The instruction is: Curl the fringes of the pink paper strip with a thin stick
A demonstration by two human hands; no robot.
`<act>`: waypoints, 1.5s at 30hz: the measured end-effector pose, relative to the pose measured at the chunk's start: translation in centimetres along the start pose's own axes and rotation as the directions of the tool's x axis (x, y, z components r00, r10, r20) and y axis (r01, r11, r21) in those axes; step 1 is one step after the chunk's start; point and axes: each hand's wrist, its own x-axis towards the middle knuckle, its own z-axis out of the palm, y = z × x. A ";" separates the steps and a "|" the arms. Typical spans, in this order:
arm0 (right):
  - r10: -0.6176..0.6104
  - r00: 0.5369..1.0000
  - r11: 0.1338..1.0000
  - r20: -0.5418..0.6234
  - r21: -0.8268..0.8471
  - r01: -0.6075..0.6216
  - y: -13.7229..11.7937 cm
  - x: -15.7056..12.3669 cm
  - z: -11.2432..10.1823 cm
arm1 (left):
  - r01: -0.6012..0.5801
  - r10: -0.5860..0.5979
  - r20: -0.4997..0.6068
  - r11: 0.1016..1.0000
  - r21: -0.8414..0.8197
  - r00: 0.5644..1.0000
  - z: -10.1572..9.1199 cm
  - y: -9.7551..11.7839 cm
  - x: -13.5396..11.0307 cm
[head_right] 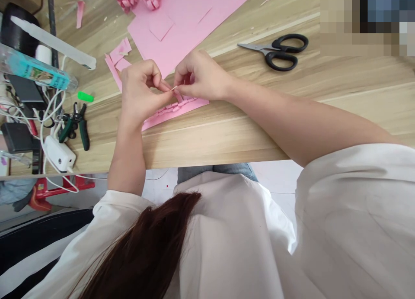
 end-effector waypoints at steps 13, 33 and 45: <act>-0.134 0.989 0.991 0.069 -0.015 0.136 -0.2 0.1 -0.2 | -0.026 0.008 -0.096 0.982 -0.188 0.995 0.6 0.4 0.3; -0.032 0.999 0.997 0.014 -0.074 0.033 -0.8 -0.1 -0.2 | 0.061 -0.092 -0.038 0.871 -0.487 0.995 1.0 0.2 0.4; -0.038 0.999 0.999 -0.026 0.002 0.038 -0.9 -0.4 -0.4 | 0.084 -0.112 -0.023 0.848 -0.524 0.993 1.1 -0.6 0.7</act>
